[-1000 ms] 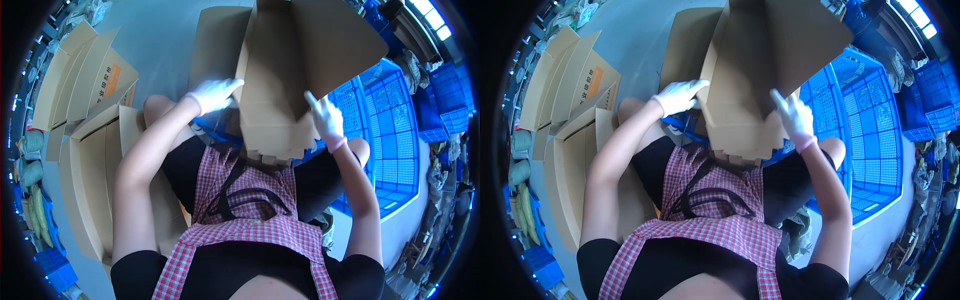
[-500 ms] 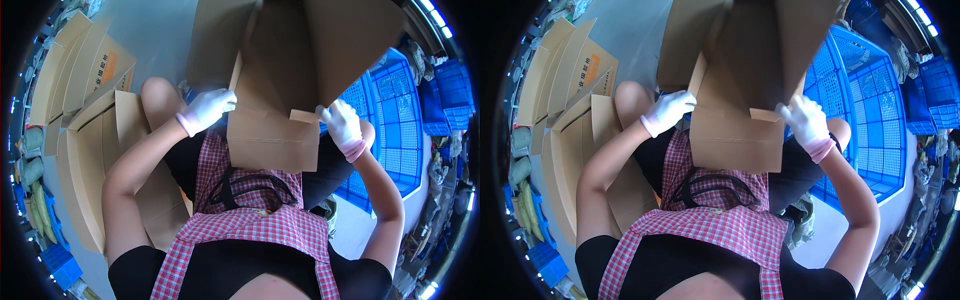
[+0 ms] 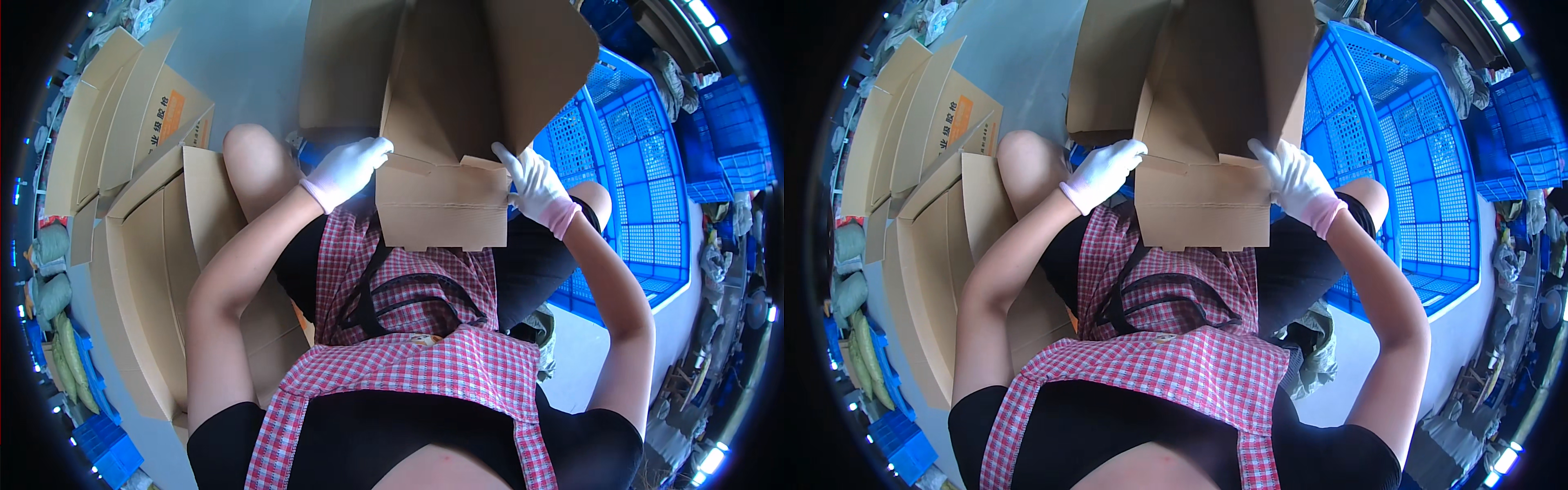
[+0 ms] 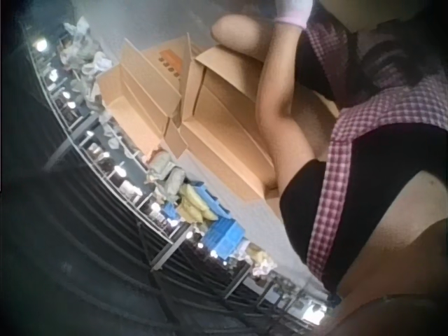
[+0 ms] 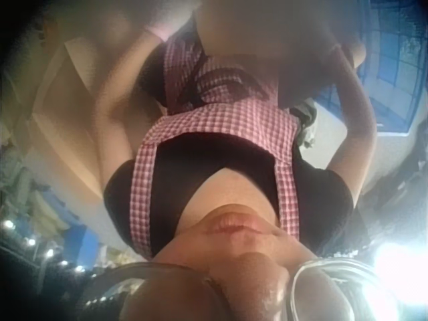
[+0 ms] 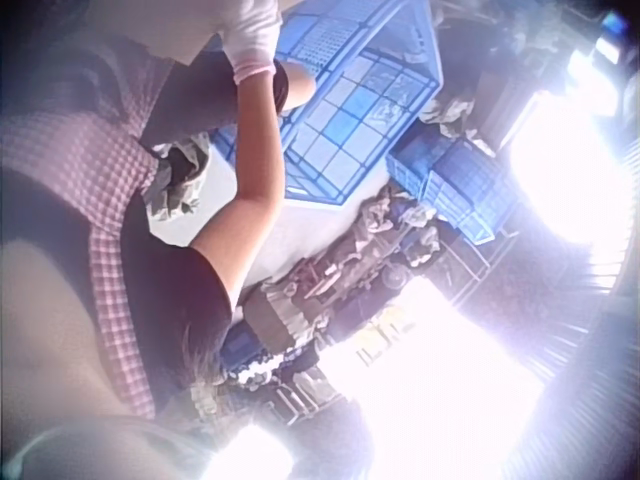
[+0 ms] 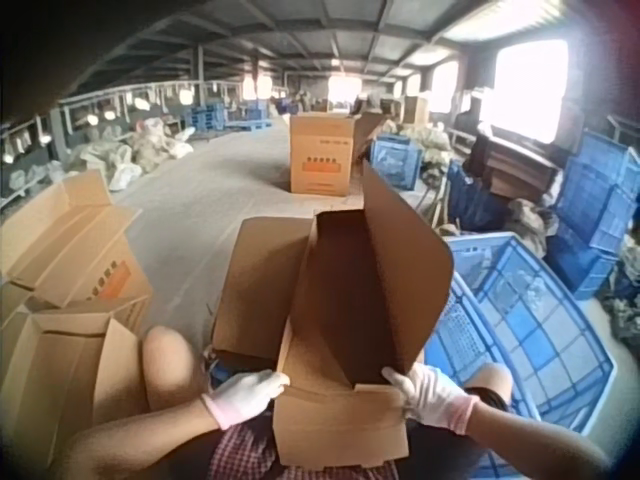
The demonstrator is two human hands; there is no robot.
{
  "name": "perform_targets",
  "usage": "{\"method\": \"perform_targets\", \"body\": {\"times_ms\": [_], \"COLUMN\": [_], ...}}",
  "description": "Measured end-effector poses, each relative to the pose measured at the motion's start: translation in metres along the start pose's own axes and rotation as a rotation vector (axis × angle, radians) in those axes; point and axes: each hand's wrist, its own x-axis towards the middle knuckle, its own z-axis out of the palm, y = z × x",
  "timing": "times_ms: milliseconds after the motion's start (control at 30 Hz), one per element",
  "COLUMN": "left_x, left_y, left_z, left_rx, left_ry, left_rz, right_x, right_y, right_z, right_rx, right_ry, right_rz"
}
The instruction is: The person assembles cardboard inserts by hand and packs industrial dispenser tools into cardboard boxes.
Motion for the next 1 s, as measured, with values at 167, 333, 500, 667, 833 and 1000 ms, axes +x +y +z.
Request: {"method": "perform_targets", "body": {"times_ms": [167, 333, 500, 667, 833, 1000], "left_x": [0.002, -0.006, 0.015, 0.049, 0.112, 0.159], "left_y": [0.004, 0.012, -0.001, 0.027, 0.071, 0.023], "left_z": [-0.015, 0.001, 0.004, -0.008, 0.04, 0.044], "left_rx": [0.264, 0.266, -0.036, -0.258, 0.247, -0.364], "left_ry": [-0.27, -0.19, -0.047, -0.177, -0.224, -0.952], "left_rz": [0.079, -0.01, -0.139, -0.531, 0.118, -0.162], "right_x": [-0.008, 0.003, 0.026, 0.054, 0.069, 0.067], "right_y": [0.012, 0.012, 0.001, -0.004, -0.01, -0.017], "right_z": [0.004, -0.003, 0.022, 0.058, 0.059, 0.043], "right_rx": [0.074, 0.082, 0.864, 0.997, 1.072, 0.778], "right_ry": [-0.034, 0.096, 0.38, 0.846, 0.876, 0.798], "right_rz": [0.106, 0.099, 0.536, 0.963, 0.991, 0.918]}}
